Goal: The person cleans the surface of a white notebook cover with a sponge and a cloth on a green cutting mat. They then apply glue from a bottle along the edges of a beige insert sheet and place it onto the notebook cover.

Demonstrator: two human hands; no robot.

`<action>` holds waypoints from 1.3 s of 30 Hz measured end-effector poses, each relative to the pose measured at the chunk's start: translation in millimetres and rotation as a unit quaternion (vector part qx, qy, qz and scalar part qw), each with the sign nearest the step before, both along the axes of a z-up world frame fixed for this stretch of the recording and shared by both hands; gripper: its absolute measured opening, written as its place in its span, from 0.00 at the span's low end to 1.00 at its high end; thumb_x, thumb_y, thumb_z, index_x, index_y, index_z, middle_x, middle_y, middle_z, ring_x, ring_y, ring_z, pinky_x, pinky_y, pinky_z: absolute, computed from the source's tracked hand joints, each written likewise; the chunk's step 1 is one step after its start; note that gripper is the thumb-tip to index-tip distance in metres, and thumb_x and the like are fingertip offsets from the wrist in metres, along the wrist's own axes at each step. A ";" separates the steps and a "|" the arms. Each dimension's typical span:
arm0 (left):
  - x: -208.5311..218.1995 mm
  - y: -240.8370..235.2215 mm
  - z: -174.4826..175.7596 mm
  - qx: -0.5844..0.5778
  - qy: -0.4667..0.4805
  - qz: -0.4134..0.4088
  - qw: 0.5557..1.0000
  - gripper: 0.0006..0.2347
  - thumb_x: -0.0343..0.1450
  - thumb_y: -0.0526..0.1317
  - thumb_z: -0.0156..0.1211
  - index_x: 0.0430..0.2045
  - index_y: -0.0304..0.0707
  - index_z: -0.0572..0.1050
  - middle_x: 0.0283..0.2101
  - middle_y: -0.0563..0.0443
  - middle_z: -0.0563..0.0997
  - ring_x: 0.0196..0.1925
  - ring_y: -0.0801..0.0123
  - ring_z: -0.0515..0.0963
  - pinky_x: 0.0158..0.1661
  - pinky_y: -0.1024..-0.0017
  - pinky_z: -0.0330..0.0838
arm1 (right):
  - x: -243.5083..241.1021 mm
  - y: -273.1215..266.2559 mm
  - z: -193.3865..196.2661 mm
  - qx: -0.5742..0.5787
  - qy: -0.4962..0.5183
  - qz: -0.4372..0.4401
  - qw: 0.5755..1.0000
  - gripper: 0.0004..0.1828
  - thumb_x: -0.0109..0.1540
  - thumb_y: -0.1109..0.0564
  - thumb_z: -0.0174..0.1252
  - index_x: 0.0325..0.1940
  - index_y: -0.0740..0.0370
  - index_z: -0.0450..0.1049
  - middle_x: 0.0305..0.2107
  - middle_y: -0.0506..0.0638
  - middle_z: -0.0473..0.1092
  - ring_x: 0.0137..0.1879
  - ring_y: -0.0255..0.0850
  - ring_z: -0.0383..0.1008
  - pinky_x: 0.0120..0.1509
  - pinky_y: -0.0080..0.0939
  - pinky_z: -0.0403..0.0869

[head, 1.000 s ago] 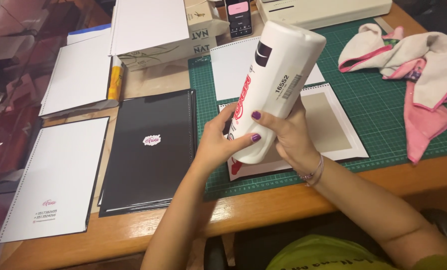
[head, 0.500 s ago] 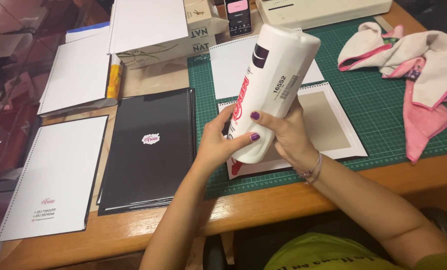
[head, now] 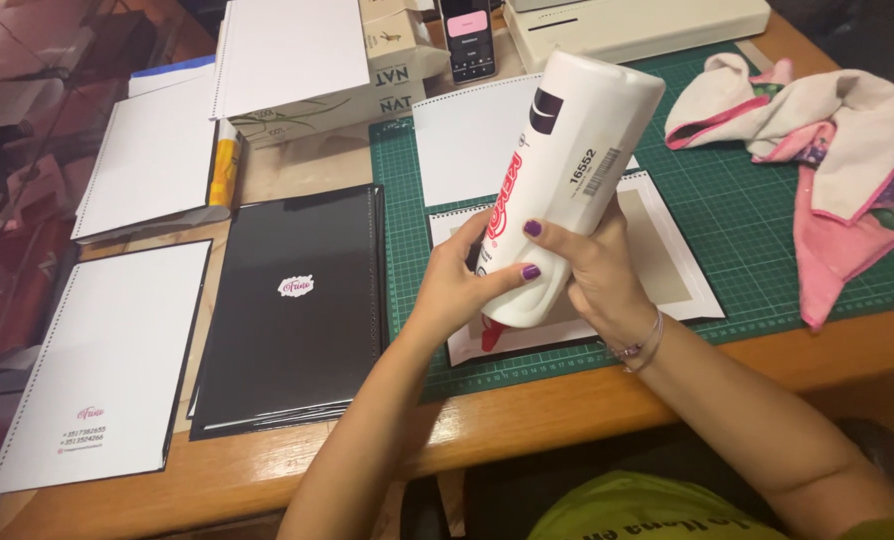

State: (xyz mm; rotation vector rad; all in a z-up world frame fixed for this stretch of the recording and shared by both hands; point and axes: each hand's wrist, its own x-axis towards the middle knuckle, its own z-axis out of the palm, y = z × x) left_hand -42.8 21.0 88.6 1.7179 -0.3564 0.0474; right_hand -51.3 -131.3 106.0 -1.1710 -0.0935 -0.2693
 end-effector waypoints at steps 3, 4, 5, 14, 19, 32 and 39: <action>2.7 -6.9 -0.7 0.014 0.008 -0.007 1.000 0.33 0.56 0.45 0.81 0.57 0.42 0.76 0.48 0.36 0.84 0.53 0.45 0.84 0.52 0.56 0.80 | 1.4 -6.0 -3.8 0.012 0.001 -0.012 1.000 0.44 0.50 0.62 0.76 0.65 0.60 0.60 0.48 0.51 0.73 0.54 0.41 0.75 0.56 0.47 0.80; 2.8 -9.8 -0.1 0.015 0.007 -0.008 1.000 0.33 0.56 0.45 0.81 0.57 0.42 0.76 0.48 0.36 0.84 0.53 0.45 0.84 0.52 0.56 0.80 | 2.6 -9.3 -6.0 0.013 0.000 -0.013 1.000 0.44 0.50 0.62 0.76 0.65 0.60 0.60 0.48 0.51 0.73 0.54 0.41 0.75 0.56 0.47 0.80; 3.0 -12.6 0.6 0.020 0.007 -0.011 1.000 0.33 0.56 0.45 0.81 0.58 0.42 0.76 0.49 0.35 0.84 0.53 0.44 0.83 0.52 0.55 0.80 | 3.9 -12.5 -8.1 0.011 -0.002 -0.020 1.000 0.44 0.50 0.62 0.76 0.66 0.60 0.61 0.48 0.51 0.73 0.54 0.41 0.76 0.56 0.47 0.81; 7.3 -41.5 2.5 0.027 0.011 -0.035 0.999 0.33 0.56 0.47 0.81 0.58 0.44 0.75 0.49 0.35 0.84 0.54 0.43 0.83 0.53 0.55 0.79 | 2.0 -39.2 -7.2 0.009 -0.015 -0.059 0.998 0.43 0.50 0.63 0.76 0.65 0.59 0.62 0.48 0.52 0.73 0.55 0.40 0.76 0.56 0.47 0.81; 13.6 -64.8 0.7 0.019 0.005 -0.060 0.998 0.34 0.55 0.49 0.81 0.57 0.46 0.76 0.49 0.38 0.84 0.54 0.46 0.83 0.53 0.56 0.78 | 2.7 -60.9 -6.8 0.029 -0.023 -0.086 0.996 0.41 0.49 0.64 0.77 0.63 0.60 0.66 0.46 0.54 0.76 0.53 0.44 0.79 0.54 0.49 0.82; 26.5 -124.5 -0.9 0.011 -0.001 -0.110 0.994 0.34 0.55 0.52 0.80 0.58 0.48 0.76 0.49 0.41 0.85 0.52 0.50 0.85 0.53 0.60 0.79 | -8.3 -117.6 0.4 -0.001 -0.018 -0.139 0.990 0.37 0.52 0.63 0.75 0.63 0.60 0.68 0.46 0.51 0.75 0.53 0.42 0.78 0.55 0.48 0.82; 32.0 -153.3 -1.2 0.024 -0.004 -0.133 0.991 0.35 0.55 0.54 0.78 0.58 0.50 0.75 0.48 0.43 0.85 0.51 0.52 0.86 0.52 0.62 0.80 | -13.7 -141.4 5.2 -0.012 -0.033 -0.162 0.986 0.39 0.53 0.64 0.74 0.65 0.57 0.65 0.49 0.48 0.73 0.57 0.40 0.77 0.59 0.46 0.82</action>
